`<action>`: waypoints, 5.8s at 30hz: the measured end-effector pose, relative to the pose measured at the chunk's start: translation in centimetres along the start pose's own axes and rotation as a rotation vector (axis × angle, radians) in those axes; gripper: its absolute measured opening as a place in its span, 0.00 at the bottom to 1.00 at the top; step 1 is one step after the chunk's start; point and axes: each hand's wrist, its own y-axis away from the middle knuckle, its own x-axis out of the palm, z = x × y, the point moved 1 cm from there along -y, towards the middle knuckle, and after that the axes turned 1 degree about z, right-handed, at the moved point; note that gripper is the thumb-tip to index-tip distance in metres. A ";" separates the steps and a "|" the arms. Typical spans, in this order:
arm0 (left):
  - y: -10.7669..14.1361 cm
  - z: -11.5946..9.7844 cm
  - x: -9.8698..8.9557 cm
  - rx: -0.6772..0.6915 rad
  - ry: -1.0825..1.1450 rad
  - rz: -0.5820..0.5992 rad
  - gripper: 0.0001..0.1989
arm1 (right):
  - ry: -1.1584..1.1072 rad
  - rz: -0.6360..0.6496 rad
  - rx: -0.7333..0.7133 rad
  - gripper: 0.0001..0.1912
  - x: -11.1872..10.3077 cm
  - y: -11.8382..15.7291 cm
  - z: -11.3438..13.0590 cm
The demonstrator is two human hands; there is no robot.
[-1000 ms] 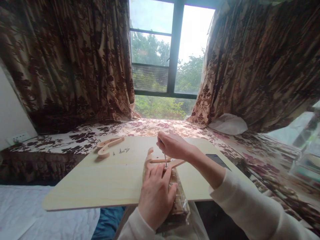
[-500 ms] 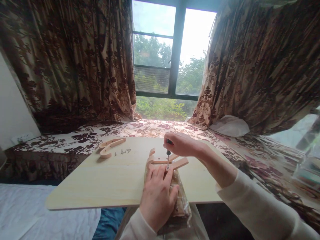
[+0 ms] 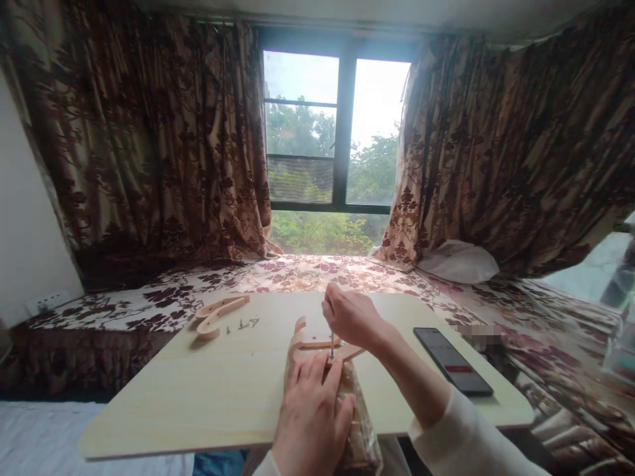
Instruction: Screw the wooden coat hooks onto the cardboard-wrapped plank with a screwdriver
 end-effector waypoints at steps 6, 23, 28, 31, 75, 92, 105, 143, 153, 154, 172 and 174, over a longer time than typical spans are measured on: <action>0.0 0.6 0.5 0.002 -0.017 0.006 0.26 | -0.008 -0.010 0.019 0.16 0.1 0.3 -0.3; 0.2 0.0 0.0 -0.035 0.022 0.064 0.27 | 0.018 0.156 -0.184 0.14 -1.7 -0.2 -2.3; 0.1 -0.1 -0.2 -0.033 0.035 0.062 0.28 | 0.032 0.127 -0.155 0.15 -1.3 -0.8 -2.1; 0.0 -0.1 -0.2 -0.027 0.039 0.054 0.28 | 0.024 0.149 -0.193 0.15 -1.9 -0.6 -2.2; 0.0 -0.3 -0.5 -0.035 0.054 0.032 0.27 | 0.019 0.110 -0.166 0.14 -1.8 -0.2 -1.8; 0.0 -0.4 -0.6 -0.075 0.075 0.069 0.27 | -0.046 0.116 -0.242 0.13 -1.7 -0.6 -2.4; 0.0 -0.1 -0.2 -0.058 0.061 0.107 0.27 | -0.036 0.122 -0.251 0.13 -1.7 -0.7 -2.7; 0.5 0.8 0.8 -0.095 0.141 0.094 0.29 | -0.044 0.064 -0.234 0.10 -1.3 -0.3 -1.8; 0.6 0.0 0.4 -0.162 0.163 0.112 0.29 | -0.058 0.048 -0.227 0.11 -0.7 -0.6 -2.3; 0.5 -0.1 0.1 -0.158 0.165 0.115 0.29 | -0.047 0.049 -0.217 0.10 -0.9 -0.6 -2.2; -0.3 -0.4 -0.9 -0.040 0.077 0.084 0.27 | 0.069 0.195 -0.233 0.15 -2.9 -0.6 -1.8; -0.4 -0.4 -0.8 -0.032 0.068 0.085 0.27 | 0.060 0.199 -0.238 0.15 -2.9 -0.4 -1.8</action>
